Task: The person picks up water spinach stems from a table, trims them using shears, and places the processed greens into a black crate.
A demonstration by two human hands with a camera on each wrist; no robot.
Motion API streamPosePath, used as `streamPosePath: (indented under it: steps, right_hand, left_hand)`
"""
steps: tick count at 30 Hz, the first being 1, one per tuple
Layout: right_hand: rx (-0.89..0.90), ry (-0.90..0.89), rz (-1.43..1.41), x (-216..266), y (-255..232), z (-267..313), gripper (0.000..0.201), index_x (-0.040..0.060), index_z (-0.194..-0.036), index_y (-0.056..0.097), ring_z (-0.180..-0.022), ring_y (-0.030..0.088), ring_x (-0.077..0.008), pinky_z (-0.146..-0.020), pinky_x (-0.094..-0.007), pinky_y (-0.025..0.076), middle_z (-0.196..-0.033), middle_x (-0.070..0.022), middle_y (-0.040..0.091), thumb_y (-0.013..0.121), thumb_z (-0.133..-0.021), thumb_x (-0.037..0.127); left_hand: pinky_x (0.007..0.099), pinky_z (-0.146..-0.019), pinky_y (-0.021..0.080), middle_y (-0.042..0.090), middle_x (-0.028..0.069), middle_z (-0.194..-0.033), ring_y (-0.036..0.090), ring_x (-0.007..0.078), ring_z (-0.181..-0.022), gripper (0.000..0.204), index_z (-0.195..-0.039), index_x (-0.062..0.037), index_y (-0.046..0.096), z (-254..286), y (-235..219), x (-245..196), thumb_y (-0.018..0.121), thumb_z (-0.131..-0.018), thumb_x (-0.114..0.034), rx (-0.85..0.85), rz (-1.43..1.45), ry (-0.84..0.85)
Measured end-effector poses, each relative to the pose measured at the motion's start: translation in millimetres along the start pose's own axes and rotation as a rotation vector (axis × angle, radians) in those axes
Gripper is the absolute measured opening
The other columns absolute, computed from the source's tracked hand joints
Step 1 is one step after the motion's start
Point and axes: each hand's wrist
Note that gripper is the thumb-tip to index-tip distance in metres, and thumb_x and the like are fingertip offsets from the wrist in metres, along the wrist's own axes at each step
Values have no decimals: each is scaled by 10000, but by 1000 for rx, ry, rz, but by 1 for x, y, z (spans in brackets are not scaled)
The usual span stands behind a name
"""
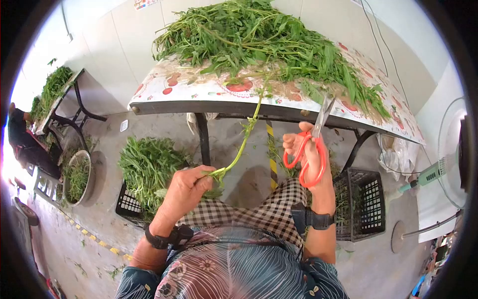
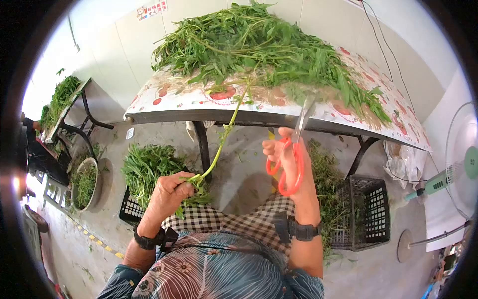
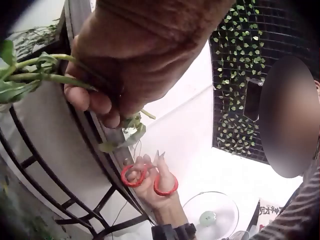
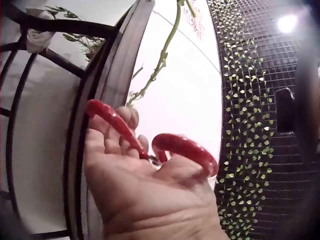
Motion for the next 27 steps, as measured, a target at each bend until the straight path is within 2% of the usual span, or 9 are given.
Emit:
streamPosePath:
  steps: [2,5,8,10,15,16,17,27]
  right_hand:
    - [170,-64,-158,-16,-6,0,590,74,-1237,416,-995,517,-180,-876,-290,402,-1032,-98,574,613,-824,446]
    - [138,-7,-63,-8,3,20,552,49,-1209,430,-1019,500,-173,-878,-281,397,-984,-104,587,588,-845,433]
    - [107,16,7,-12,12,23,489,35,-1178,459,-899,557,-169,-802,-290,443,-945,-99,600,537,-882,417]
    - [64,32,29,-15,11,23,472,23,-1161,470,-783,580,-163,-732,-303,468,-925,-99,604,499,-902,416]
    - [58,-3,-3,-22,0,24,497,26,-1172,462,-807,563,-166,-738,-309,462,-934,-105,588,466,-907,447]
    - [51,-12,4,-24,-2,24,500,30,-1176,460,-817,561,-169,-740,-309,461,-946,-106,583,467,-906,450]
    - [46,-21,10,-26,-3,25,503,33,-1181,457,-827,558,-172,-742,-309,459,-957,-108,578,469,-904,453]
    - [56,98,265,-35,-17,36,560,21,-1210,444,-882,541,-166,-803,-304,441,-988,-99,562,506,-881,469]
  left_hand:
    - [303,-619,479,632,153,-744,628,231,-678,209,-970,4,619,1,-1,3,591,-772,-58,-38,-42,-19]
    - [329,-657,486,632,174,-797,623,297,-736,209,-968,9,617,6,6,-1,588,-767,-40,-65,-121,76]
    - [345,-675,487,630,177,-824,615,318,-765,208,-964,2,622,7,4,-4,596,-760,-29,-28,-182,126]
    - [325,-632,488,634,161,-815,624,284,-713,210,-953,4,611,7,4,-1,602,-744,-9,-6,-214,215]
    - [317,-616,487,634,146,-820,628,276,-704,227,-939,1,605,10,5,3,614,-714,32,43,-256,299]
    - [352,-634,484,622,156,-788,608,313,-724,216,-919,-7,629,12,6,2,634,-705,14,6,-214,280]
    - [349,-629,484,620,155,-783,608,311,-718,217,-918,-7,629,13,7,3,635,-702,18,-10,-202,281]
    - [340,-617,479,607,144,-752,604,303,-699,258,-942,-15,612,19,4,8,630,-691,46,-78,-240,292]
Point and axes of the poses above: each hand's wrist, its own z-axis away from the middle knuckle, its own y-axis out of the palm, x = y × z
